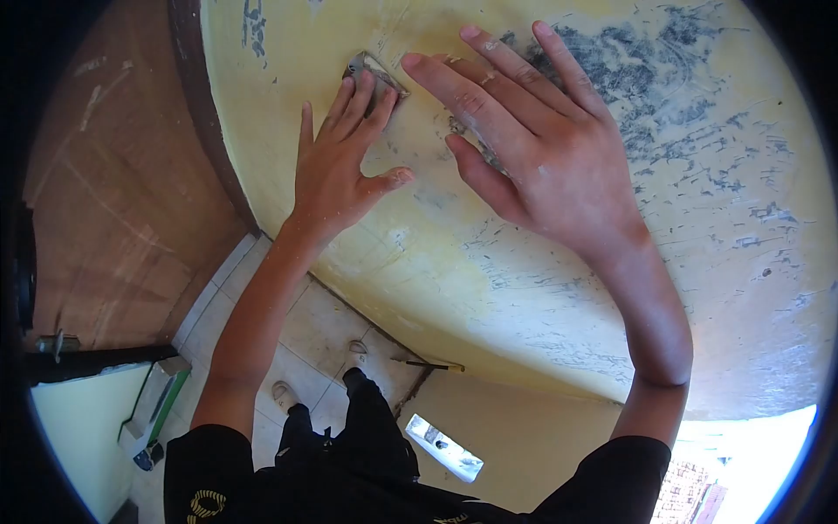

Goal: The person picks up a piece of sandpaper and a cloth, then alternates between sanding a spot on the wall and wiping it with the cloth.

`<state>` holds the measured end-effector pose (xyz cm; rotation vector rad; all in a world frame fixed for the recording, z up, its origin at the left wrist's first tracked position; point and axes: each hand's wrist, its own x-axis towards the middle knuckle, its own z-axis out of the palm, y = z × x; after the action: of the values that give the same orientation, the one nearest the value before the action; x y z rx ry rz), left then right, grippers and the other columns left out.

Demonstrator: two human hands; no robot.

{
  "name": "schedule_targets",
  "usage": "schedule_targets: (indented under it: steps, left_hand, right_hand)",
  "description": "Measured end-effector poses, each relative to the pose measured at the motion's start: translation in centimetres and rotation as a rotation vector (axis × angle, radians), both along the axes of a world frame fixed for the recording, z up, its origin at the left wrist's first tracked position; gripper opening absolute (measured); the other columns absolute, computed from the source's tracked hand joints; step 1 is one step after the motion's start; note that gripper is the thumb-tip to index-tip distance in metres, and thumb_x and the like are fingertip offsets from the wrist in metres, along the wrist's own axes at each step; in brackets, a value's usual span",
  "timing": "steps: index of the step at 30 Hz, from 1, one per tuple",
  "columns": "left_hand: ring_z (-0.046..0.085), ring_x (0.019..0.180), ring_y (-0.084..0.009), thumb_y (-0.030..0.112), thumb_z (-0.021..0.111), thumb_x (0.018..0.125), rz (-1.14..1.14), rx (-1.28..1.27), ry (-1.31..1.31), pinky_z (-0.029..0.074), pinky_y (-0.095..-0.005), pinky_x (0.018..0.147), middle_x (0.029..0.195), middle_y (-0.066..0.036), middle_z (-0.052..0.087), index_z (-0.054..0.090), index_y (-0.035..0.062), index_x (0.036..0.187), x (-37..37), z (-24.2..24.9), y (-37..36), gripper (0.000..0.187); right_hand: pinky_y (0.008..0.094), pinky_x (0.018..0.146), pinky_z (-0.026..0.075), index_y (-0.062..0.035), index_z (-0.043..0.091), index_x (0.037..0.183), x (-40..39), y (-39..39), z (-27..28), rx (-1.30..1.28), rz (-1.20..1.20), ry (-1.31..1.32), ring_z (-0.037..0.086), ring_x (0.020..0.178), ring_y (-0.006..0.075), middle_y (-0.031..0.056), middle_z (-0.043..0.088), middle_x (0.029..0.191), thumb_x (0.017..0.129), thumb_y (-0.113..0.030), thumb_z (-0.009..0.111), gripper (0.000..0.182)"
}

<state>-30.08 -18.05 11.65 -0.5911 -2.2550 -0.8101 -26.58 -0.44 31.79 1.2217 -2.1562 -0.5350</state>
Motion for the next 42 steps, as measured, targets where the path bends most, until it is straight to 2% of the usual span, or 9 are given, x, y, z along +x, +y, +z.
schedule_targets:
  steps: [11, 14, 18, 21, 29, 33, 37, 40, 42]
  left_hand:
    - [0.025, 0.162, -0.0342, 0.080, 0.076, 0.070, -0.054, -0.108, 0.015, 0.013, -0.0674, 0.126, 0.173, -0.014, 0.034, 0.045, 0.0158, 0.162, -1.5, 0.6, -1.6, 0.117]
    - [0.026, 0.161, -0.0365, 0.084, 0.076, 0.064, 0.046, 0.144, 0.015, 0.017, -0.0675, 0.126, 0.173, -0.014, 0.033, 0.048, 0.0189, 0.161, -1.7, 1.6, -1.3, 0.120]
    - [0.024, 0.161, -0.0383, 0.087, 0.074, 0.062, -0.159, -0.197, 0.164, 0.016, -0.0684, 0.126, 0.174, -0.011, 0.031, 0.044, 0.0208, 0.163, -0.7, 0.1, -0.6, 0.125]
    - [0.029, 0.161, -0.0284, 0.095, 0.064, 0.061, 0.093, 0.106, 0.079, 0.017, -0.0699, 0.126, 0.173, -0.001, 0.034, 0.051, 0.0304, 0.158, -1.4, 0.8, -0.2, 0.118]
    - [0.024, 0.163, -0.0305, 0.090, 0.070, 0.062, -0.119, -0.056, 0.006, 0.003, -0.0752, 0.123, 0.175, -0.009, 0.030, 0.045, 0.0263, 0.163, 0.9, 0.7, 0.5, 0.122]
    - [0.025, 0.162, -0.0358, 0.094, 0.067, 0.063, 0.170, -0.060, -0.009, 0.005, -0.0775, 0.121, 0.173, -0.011, 0.033, 0.048, 0.0253, 0.161, -1.3, 0.2, -1.4, 0.121]
    - [0.021, 0.163, -0.0367, 0.089, 0.055, 0.081, -0.198, -0.175, -0.003, 0.000, -0.0747, 0.121, 0.174, -0.019, 0.027, 0.046, 0.0137, 0.162, 1.1, 0.1, -0.7, 0.111]
    - [0.023, 0.162, -0.0366, 0.088, 0.059, 0.079, 0.108, 0.036, -0.088, 0.003, -0.0756, 0.122, 0.174, -0.018, 0.029, 0.048, 0.0173, 0.161, -0.7, 1.0, -1.2, 0.109]
    - [0.022, 0.162, -0.0365, 0.088, 0.059, 0.080, -0.144, -0.083, -0.067, 0.002, -0.0771, 0.120, 0.174, -0.018, 0.029, 0.045, 0.0167, 0.162, 2.0, 0.0, 1.3, 0.110]
  right_hand:
    - [0.0465, 0.130, 0.031, -0.0214, 0.065, 0.146, -0.1, 0.1, -1.8, 0.039, -0.006, 0.057, 0.055, 0.144, 0.0184, 0.0001, 0.068, 0.143, 0.092, -0.021, 0.074, 0.055]
    - [0.0501, 0.129, 0.031, -0.0187, 0.063, 0.149, 0.2, -0.1, -1.3, 0.040, -0.031, 0.071, 0.052, 0.147, 0.0223, 0.0009, 0.064, 0.150, 0.097, -0.020, 0.071, 0.053]
    - [0.0484, 0.130, 0.030, -0.0203, 0.064, 0.147, -0.3, -0.1, -0.9, 0.002, -0.063, 0.114, 0.052, 0.148, 0.0206, 0.0005, 0.066, 0.147, 0.095, -0.020, 0.071, 0.053]
    - [0.0466, 0.130, 0.029, -0.0212, 0.066, 0.145, -0.3, 0.0, -1.1, -0.020, -0.071, 0.153, 0.051, 0.148, 0.0191, 0.0002, 0.067, 0.144, 0.091, -0.020, 0.072, 0.054]
    - [0.0458, 0.131, 0.030, -0.0188, 0.073, 0.135, -0.3, 0.4, -2.7, -0.056, 0.011, 0.101, 0.049, 0.149, 0.0184, 0.0000, 0.065, 0.148, 0.091, -0.016, 0.069, 0.044]
    - [0.0458, 0.131, 0.030, -0.0166, 0.073, 0.135, -0.1, 0.2, -3.0, -0.109, 0.004, 0.120, 0.047, 0.150, 0.0182, 0.0003, 0.065, 0.148, 0.092, -0.015, 0.067, 0.043]
    - [0.0460, 0.131, 0.030, -0.0147, 0.073, 0.134, 0.2, 0.4, -2.5, -0.085, -0.002, 0.089, 0.046, 0.151, 0.0190, 0.0012, 0.065, 0.147, 0.092, -0.014, 0.067, 0.043]
    - [0.0463, 0.131, 0.029, -0.0140, 0.073, 0.135, -0.2, 0.3, -2.3, -0.083, -0.017, 0.102, 0.045, 0.152, 0.0196, 0.0015, 0.064, 0.149, 0.092, -0.017, 0.068, 0.043]
    - [0.0464, 0.131, 0.029, -0.0135, 0.072, 0.135, 0.3, 0.7, -2.8, -0.072, -0.034, 0.103, 0.045, 0.152, 0.0198, 0.0017, 0.064, 0.150, 0.091, -0.019, 0.068, 0.045]
